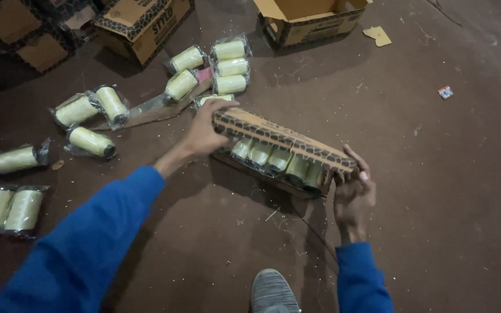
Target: The person places spools of thread into a cardboard box and then stacks the box on top of others.
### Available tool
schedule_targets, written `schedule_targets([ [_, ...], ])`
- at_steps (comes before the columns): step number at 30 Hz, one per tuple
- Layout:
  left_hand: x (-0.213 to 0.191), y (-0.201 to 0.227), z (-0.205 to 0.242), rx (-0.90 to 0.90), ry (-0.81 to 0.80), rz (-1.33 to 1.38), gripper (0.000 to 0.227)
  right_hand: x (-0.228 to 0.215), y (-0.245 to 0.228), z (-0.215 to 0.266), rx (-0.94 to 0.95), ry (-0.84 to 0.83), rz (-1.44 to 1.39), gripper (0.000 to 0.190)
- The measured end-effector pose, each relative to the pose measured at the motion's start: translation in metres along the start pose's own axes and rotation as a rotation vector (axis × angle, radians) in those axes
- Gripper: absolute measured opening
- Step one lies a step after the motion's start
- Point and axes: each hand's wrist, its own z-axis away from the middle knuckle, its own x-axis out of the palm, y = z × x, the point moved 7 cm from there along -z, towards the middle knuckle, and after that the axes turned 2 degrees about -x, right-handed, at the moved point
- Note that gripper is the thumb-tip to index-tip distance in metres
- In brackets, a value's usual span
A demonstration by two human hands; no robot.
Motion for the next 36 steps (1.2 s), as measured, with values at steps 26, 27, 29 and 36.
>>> schedule_targets([
  [26, -0.016, 0.014, 0.069, 0.338, -0.057, -0.375, 0.035, 0.001, 0.025, 0.045, -0.638, -0.180, 1.161, 0.034],
  [27, -0.018, 0.015, 0.068, 0.337, -0.057, -0.361, 0.031, 0.002, 0.025, 0.045, -0.664, -0.155, 1.200, 0.033],
  [29, -0.018, 0.015, 0.067, 0.332, -0.049, -0.368, 0.032, 0.007, 0.025, 0.048, -0.663, -0.147, 1.245, 0.036],
  [36, -0.017, 0.008, 0.064, 0.388, 0.123, -0.375, 0.027, 0.056, 0.035, 0.054, -0.815, -0.194, 1.470, 0.044],
])
